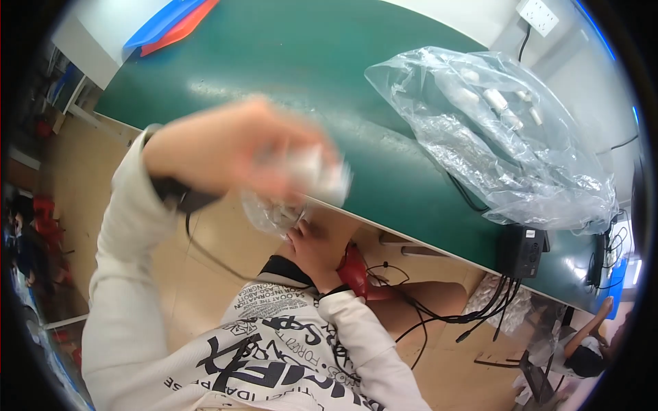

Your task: The person is assembling small white plastic components at a workbench in a factory environment.

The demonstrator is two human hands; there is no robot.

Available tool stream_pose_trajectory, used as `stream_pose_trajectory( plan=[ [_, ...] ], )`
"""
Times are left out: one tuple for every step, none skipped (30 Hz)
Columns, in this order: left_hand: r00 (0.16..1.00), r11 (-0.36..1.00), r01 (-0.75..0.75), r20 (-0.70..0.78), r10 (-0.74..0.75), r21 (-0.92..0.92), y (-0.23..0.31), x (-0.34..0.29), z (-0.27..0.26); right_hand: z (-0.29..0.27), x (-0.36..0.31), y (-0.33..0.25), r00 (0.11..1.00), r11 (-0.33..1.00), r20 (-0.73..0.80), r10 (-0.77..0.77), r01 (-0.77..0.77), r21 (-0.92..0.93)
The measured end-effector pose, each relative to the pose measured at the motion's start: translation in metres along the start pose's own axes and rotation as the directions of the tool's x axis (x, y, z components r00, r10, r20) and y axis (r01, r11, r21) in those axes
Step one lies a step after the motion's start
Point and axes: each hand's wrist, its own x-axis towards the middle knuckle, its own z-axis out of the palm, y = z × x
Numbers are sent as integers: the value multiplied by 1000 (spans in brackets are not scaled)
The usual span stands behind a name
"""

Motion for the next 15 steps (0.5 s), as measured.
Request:
stream_pose_trajectory(
  plan=[
    [980, 998, 1, 199, 12, -62, 17, -9, 11, 3, -3, 3, 1000, 1000, -25, -14, 14, -15],
    [929, 992, 45, 369, 0, -114, 26, -22, 22, 6, 2, 0, 998, 998, -35, -59, 59, -10],
    [899, 987, 88, 437, -21, -134, 26, -30, 41, 5, 2, 0, 995, 996, -30, -92, 92, -4],
    [869, 981, 128, 494, -40, -146, 19, -37, 61, 4, 5, -5, 994, 994, -27, -105, 105, 3],
    [843, 976, 217, 509, -172, -29, 9, -44, 79, 4, 5, -8, 992, 992, -13, -122, 122, -11],
    [806, 953, 291, 514, -293, 87, -5, -46, 94, 2, 5, -8, 991, 991, -1, -131, 131, -34],
    [834, 938, 342, 439, -334, 62, -25, -45, 106, 9, 1, 2, 989, 990, -47, -142, 142, -20],
    [850, 914, 404, 357, -388, 31, -45, -50, 117, 11, -2, 2, 988, 989, -46, -147, 146, -19],
    [889, 903, 430, 169, -425, 5, -61, -54, 125, 11, -5, 1, 990, 994, -87, -111, 109, -32],
    [892, 893, 450, -24, -450, -25, -77, -58, 133, 12, -7, 1, 989, 997, -130, -74, 69, -44],
    [868, 858, 486, -205, -453, 164, -101, -61, 142, 10, -5, 2, 989, 997, -130, -71, 66, -45],
    [823, 766, 546, -388, -415, 338, -121, -66, 145, 3, 0, -2, 993, 996, -84, -85, 85, -10],
    [821, 763, 550, -389, -418, 341, -140, -68, 146, -3, 3, -4, 995, 995, -38, -94, 95, 22],
    [786, 767, 570, -468, -404, 295, -157, -70, 144, -5, 3, -6, 994, 995, -39, -97, 99, 26],
    [748, 776, 580, -540, -386, 248, -165, -66, 139, -7, 3, -4, 994, 995, -35, -101, 102, 16]
  ],
)
